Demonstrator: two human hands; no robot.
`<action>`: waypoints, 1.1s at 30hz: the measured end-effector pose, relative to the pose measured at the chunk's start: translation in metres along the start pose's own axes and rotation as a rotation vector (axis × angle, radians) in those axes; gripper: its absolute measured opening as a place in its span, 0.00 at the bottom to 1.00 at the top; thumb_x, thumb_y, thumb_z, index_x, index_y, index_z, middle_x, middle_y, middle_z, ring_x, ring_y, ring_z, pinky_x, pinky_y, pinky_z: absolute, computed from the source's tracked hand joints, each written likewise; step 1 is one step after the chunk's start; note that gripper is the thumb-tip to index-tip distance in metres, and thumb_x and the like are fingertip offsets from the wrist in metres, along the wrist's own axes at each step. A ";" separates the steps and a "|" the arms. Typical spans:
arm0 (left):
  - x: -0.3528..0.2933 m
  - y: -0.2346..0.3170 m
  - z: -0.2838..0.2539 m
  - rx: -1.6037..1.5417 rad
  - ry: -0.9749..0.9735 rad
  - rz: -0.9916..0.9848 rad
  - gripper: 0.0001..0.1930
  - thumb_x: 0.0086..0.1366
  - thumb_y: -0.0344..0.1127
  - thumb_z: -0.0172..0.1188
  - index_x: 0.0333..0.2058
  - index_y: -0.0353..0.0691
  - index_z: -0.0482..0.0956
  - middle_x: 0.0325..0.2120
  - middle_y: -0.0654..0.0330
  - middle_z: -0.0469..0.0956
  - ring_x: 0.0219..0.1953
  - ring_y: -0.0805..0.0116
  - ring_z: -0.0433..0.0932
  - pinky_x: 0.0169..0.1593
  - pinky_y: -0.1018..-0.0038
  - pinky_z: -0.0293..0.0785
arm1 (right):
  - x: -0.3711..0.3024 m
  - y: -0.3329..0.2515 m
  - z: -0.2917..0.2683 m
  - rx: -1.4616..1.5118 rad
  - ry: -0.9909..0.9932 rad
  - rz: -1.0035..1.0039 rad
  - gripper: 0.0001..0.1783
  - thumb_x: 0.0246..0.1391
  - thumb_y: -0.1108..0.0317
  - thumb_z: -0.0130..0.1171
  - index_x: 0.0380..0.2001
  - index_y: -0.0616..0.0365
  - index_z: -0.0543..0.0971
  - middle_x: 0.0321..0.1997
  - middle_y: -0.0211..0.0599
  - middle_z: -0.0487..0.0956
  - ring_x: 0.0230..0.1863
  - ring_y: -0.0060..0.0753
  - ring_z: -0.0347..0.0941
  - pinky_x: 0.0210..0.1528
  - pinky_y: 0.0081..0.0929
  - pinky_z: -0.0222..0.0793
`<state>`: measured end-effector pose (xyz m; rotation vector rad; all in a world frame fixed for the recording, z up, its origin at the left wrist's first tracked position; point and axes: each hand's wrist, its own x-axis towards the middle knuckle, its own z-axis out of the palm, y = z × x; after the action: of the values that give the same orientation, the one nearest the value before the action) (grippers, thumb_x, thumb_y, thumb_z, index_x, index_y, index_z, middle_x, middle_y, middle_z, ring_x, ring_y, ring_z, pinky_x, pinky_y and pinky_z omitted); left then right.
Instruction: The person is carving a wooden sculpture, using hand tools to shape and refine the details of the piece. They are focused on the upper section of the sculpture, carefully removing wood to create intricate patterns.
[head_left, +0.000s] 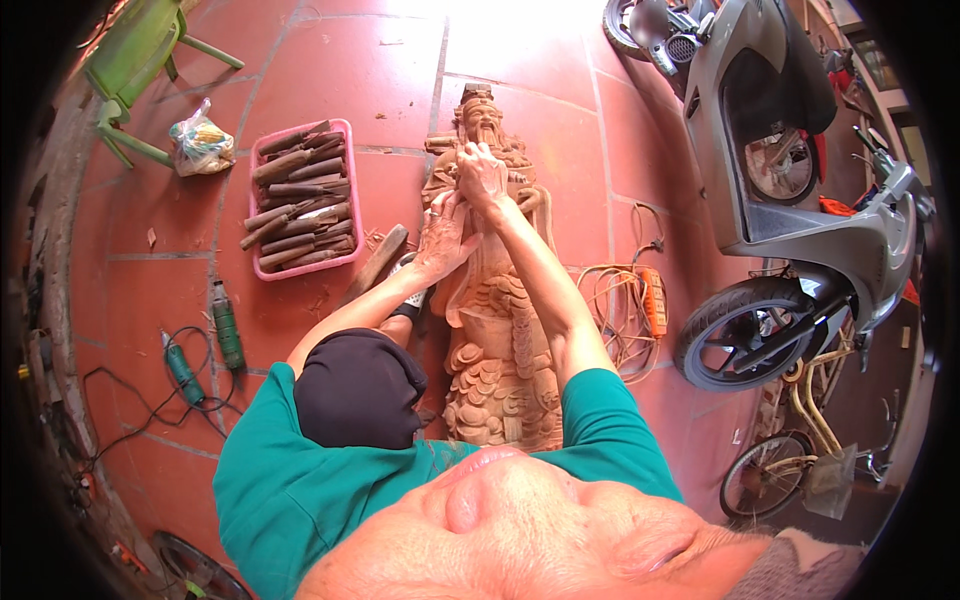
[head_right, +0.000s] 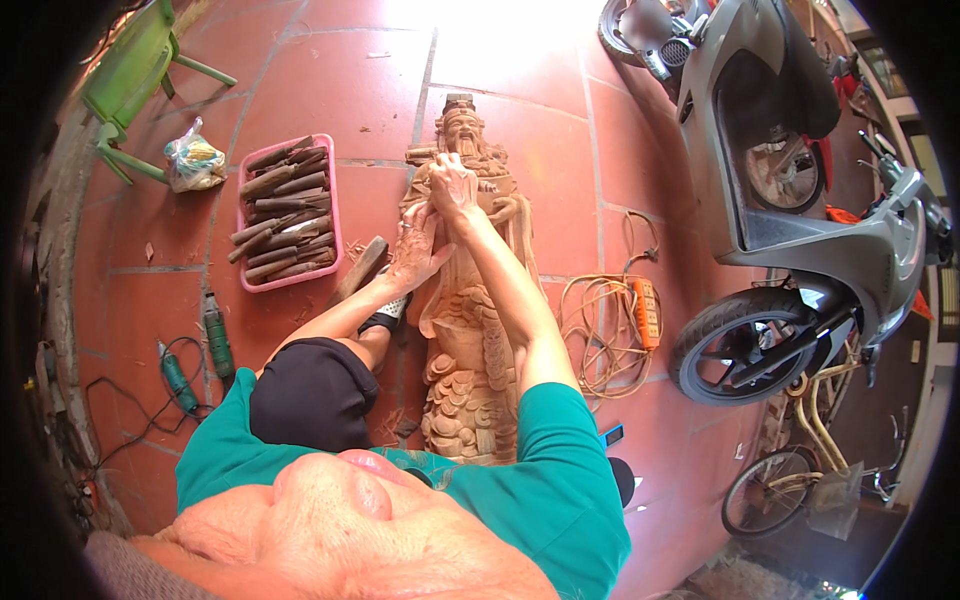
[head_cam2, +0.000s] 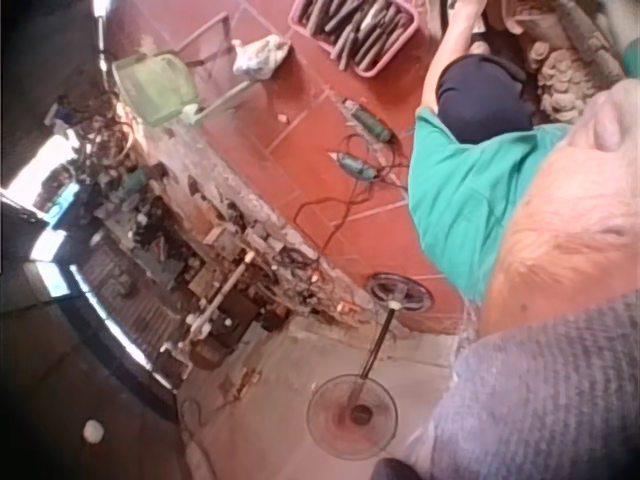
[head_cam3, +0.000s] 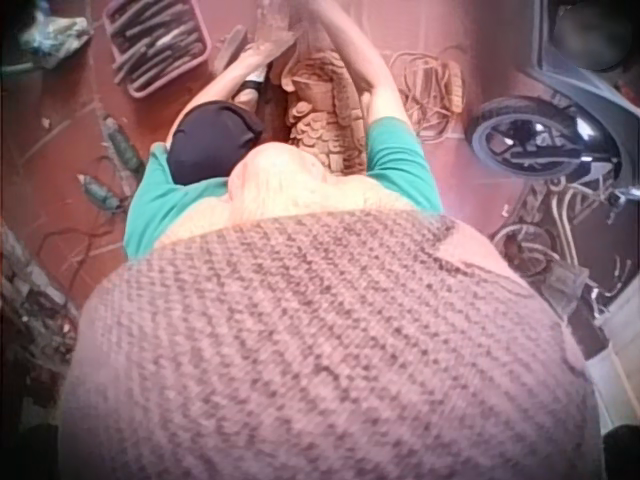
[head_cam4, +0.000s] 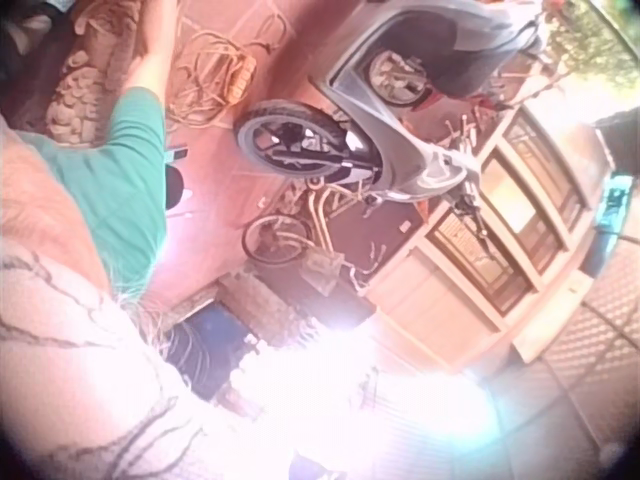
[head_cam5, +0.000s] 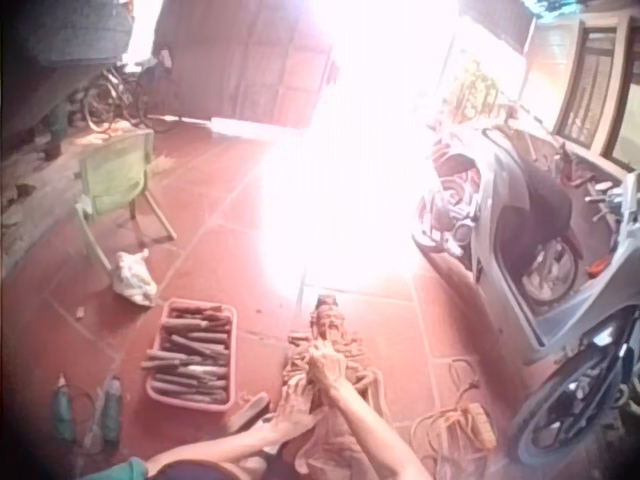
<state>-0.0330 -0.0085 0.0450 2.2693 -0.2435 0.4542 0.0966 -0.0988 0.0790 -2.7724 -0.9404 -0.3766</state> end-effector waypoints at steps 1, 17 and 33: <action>0.000 0.001 0.000 -0.002 -0.006 0.012 0.32 0.53 0.39 0.67 0.57 0.39 0.66 0.62 0.54 0.59 0.66 0.51 0.54 0.64 0.52 0.55 | 0.000 0.003 -0.002 0.006 -0.021 0.022 0.05 0.49 0.70 0.56 0.30 0.56 0.80 0.40 0.38 0.77 0.47 0.43 0.75 0.40 0.39 0.76; 0.002 -0.005 -0.003 0.011 -0.006 0.018 0.33 0.53 0.40 0.67 0.57 0.38 0.66 0.63 0.52 0.58 0.66 0.49 0.54 0.64 0.49 0.56 | -0.002 -0.005 -0.013 0.115 -0.120 -0.015 0.05 0.42 0.68 0.63 0.22 0.57 0.80 0.35 0.41 0.77 0.42 0.46 0.77 0.38 0.41 0.74; 0.000 -0.002 -0.002 -0.002 -0.020 0.013 0.32 0.52 0.39 0.68 0.56 0.41 0.67 0.63 0.56 0.60 0.66 0.52 0.55 0.64 0.52 0.56 | -0.026 0.005 -0.040 0.023 -0.051 0.082 0.06 0.44 0.66 0.63 0.25 0.57 0.79 0.37 0.42 0.78 0.41 0.46 0.77 0.38 0.42 0.75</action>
<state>-0.0324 -0.0058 0.0447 2.2721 -0.2690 0.4376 0.0723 -0.1278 0.1088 -2.8010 -0.8328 -0.2819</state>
